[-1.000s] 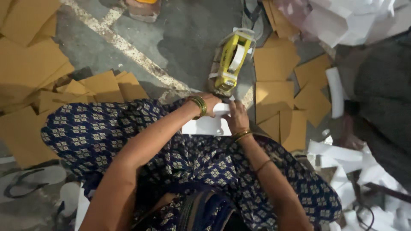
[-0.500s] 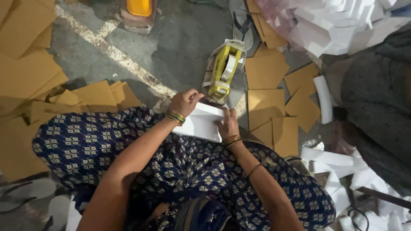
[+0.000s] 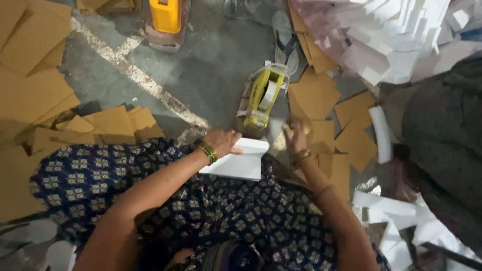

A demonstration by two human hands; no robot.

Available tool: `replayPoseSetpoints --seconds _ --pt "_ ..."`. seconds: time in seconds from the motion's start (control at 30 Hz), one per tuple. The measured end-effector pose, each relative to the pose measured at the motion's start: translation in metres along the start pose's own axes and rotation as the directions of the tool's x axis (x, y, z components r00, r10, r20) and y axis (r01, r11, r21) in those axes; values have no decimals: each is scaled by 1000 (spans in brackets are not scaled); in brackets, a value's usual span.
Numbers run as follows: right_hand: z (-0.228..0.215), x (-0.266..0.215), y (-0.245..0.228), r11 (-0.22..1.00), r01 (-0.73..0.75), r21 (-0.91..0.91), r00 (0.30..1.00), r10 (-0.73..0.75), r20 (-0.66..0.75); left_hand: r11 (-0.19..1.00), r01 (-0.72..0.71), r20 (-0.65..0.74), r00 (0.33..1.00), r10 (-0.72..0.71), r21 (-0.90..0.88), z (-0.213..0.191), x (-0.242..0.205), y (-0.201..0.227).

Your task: The person sits on the floor and assembles small cardboard boxes by folding white foam inserts and securing them with cardboard pieces. They use a tape dispenser to apply tape to the edges of the boxes, repeating the process for multiple units.

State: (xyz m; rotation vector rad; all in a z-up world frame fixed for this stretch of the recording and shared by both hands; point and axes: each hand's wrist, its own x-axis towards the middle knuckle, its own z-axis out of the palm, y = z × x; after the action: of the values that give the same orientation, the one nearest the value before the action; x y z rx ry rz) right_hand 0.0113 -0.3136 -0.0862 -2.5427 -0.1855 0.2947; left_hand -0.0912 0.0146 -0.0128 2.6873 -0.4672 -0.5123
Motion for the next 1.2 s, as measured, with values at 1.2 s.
replayPoseSetpoints --seconds 1.2 --pt "-146 -99 -130 983 -12 183 931 77 -357 991 -62 -228 973 35 -116 11 -2 4"
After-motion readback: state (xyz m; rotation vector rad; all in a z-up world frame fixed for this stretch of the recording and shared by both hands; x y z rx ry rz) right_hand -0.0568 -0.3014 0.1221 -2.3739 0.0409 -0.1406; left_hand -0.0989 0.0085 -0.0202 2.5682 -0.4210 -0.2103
